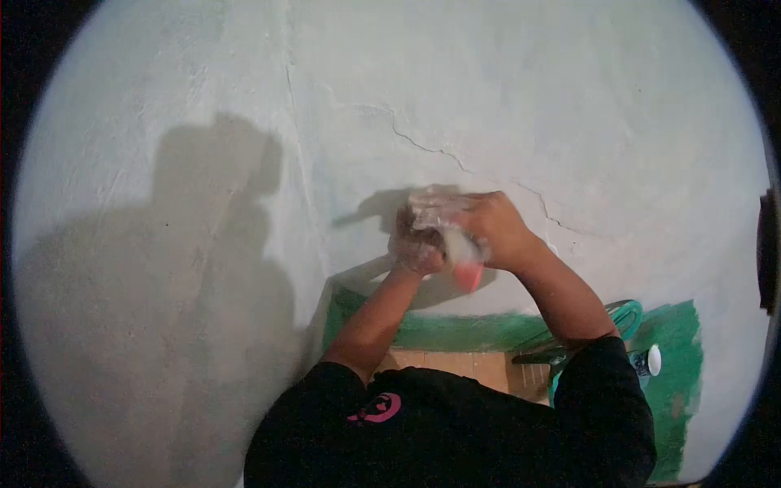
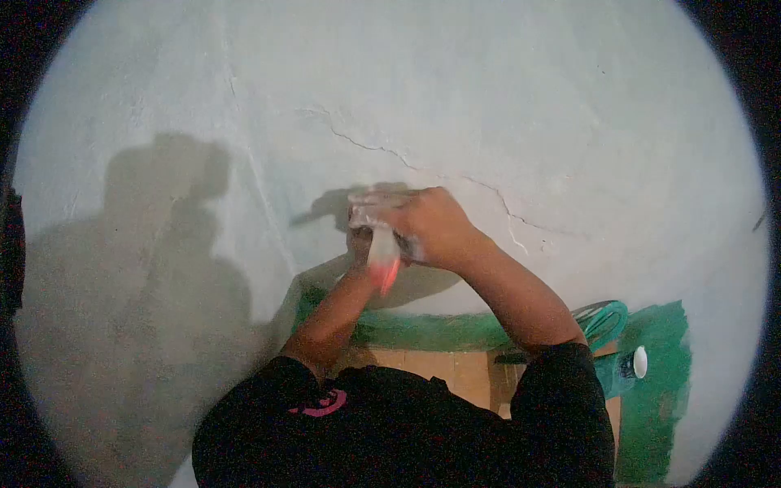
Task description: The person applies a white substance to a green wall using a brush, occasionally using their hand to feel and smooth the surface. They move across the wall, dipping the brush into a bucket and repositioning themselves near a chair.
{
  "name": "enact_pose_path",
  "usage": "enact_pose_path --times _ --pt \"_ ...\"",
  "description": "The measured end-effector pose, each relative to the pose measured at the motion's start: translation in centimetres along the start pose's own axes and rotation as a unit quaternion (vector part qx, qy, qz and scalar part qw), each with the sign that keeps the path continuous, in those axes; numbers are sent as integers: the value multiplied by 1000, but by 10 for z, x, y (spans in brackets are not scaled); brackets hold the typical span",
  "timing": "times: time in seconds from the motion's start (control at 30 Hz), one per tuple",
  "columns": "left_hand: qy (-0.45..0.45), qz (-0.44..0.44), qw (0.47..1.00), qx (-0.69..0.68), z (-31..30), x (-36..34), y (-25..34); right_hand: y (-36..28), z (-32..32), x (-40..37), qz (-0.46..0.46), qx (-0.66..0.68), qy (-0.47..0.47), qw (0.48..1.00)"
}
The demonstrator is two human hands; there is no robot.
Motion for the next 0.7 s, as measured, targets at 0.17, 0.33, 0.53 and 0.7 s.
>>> enact_pose_path --times 0.17,0.33,0.53,0.7 --pt "56 84 988 113 -26 6 11 18 -51 7 -25 56 293 954" --pt "63 95 982 152 -10 -12 7 7 9 -1 18 -37 130 991" --pt "102 81 989 77 -23 -14 9 23 15 -4 59 130 89 986" --pt "35 71 991 103 -23 -14 26 54 -32 -22 203 165 316 912"
Point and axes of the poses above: each hand's wrist, its own x-axis towards the middle knuckle, its own z-axis out of the palm, y = z × x, the point moved 10 cm from there along x, towards the middle knuckle, and after that the axes turned 11 degrees about z, right-handed, at the moved point
